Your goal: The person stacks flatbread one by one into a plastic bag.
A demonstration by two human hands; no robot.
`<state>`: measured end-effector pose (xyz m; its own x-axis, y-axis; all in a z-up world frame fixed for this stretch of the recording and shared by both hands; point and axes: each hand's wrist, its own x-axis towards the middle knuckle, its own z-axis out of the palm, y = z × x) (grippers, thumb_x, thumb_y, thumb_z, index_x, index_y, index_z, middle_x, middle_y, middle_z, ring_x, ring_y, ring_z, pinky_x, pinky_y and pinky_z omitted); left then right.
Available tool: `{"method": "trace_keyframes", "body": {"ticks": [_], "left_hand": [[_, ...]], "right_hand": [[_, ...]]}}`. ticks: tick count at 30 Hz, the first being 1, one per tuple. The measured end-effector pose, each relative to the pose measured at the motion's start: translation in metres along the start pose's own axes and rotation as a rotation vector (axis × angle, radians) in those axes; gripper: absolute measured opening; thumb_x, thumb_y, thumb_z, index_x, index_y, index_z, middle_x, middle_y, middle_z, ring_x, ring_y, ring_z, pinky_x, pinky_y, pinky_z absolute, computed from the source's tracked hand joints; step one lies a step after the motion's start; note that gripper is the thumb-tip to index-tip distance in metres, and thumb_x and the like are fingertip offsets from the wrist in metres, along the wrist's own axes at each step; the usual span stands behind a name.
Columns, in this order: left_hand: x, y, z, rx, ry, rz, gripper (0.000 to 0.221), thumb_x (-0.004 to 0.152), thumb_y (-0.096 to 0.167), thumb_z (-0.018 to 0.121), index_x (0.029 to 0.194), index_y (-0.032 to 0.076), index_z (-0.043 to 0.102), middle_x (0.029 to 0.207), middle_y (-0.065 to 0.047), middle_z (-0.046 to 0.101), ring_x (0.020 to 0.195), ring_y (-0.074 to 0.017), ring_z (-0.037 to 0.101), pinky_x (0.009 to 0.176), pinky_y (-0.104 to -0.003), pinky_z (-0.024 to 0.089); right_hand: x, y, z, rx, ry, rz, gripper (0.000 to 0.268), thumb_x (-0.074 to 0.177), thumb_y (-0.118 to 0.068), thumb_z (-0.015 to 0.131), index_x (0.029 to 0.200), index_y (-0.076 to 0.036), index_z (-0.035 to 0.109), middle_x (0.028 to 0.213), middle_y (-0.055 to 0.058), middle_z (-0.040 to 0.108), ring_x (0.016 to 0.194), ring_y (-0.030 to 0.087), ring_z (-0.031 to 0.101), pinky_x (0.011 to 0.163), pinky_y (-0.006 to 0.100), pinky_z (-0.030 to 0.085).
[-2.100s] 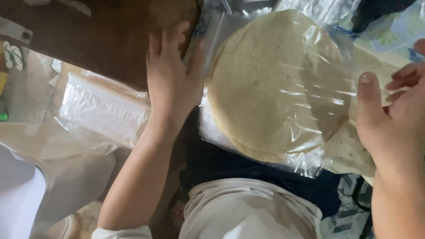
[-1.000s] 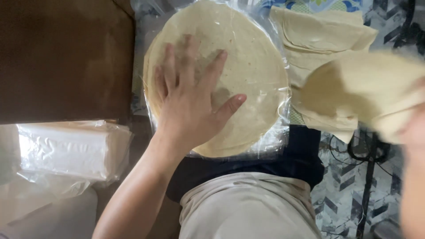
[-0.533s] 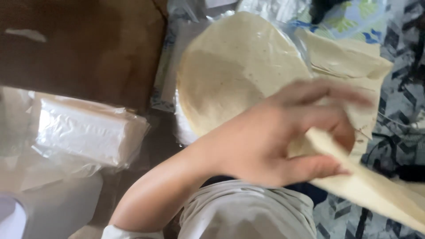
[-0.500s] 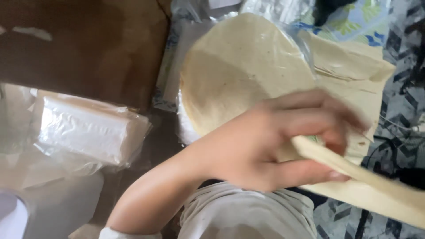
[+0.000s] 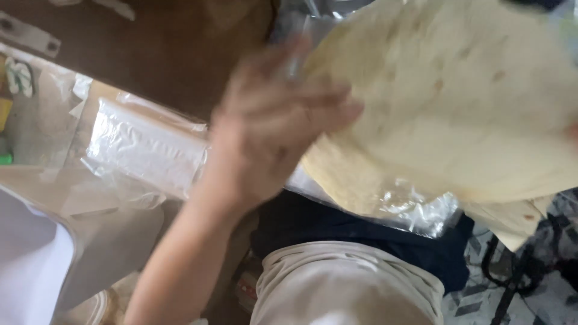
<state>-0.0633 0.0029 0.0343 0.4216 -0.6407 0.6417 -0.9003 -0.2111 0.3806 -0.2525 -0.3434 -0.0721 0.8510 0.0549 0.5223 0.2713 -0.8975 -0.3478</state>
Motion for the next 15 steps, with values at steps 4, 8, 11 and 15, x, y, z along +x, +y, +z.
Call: {"method": "trace_keyframes", "body": {"ticks": [4,8,11,15], "left_hand": [[-0.074,-0.010,0.034,0.135,-0.120,-0.128,0.031,0.091,0.014,0.081,0.116,0.032,0.082,0.134,0.009,0.071,0.144,-0.0286,0.044,0.116,-0.045,0.034],[-0.103,-0.023,0.043,0.008,-0.119,-0.236,0.040,0.078,0.004,0.073,0.111,0.026,0.079,0.135,-0.003,0.067,0.136,-0.0342,0.047,0.112,-0.049,0.035],[-0.119,-0.070,0.071,-0.058,0.039,-0.364,0.034,0.086,0.001,0.065,0.114,0.018,0.075,0.132,-0.006,0.068,0.131,-0.0287,0.056,0.111,-0.043,0.043],[-0.122,-0.150,0.119,0.285,0.010,-0.433,0.043,0.088,0.018,0.073,0.126,-0.002,0.069,0.128,-0.024,0.064,0.114,-0.0441,0.057,0.096,-0.049,0.045]], "right_hand": [[-0.017,-0.004,0.025,0.046,-0.016,-0.102,0.004,0.110,-0.008,0.066,0.108,-0.006,0.068,0.120,0.011,0.070,0.125,0.034,0.064,0.109,0.051,0.053],[-0.038,-0.005,0.047,0.146,0.084,-0.031,0.023,0.102,-0.020,0.062,0.115,-0.002,0.069,0.131,0.024,0.063,0.136,0.047,0.053,0.116,0.058,0.046],[-0.061,0.018,0.052,0.114,0.185,0.111,0.033,0.109,-0.028,0.060,0.128,-0.001,0.062,0.141,0.023,0.058,0.141,0.044,0.051,0.121,0.055,0.041],[-0.046,0.030,0.075,-0.458,0.010,0.206,0.051,0.096,-0.027,0.060,0.134,0.006,0.058,0.142,0.027,0.052,0.126,0.053,0.050,0.105,0.062,0.041]]}}
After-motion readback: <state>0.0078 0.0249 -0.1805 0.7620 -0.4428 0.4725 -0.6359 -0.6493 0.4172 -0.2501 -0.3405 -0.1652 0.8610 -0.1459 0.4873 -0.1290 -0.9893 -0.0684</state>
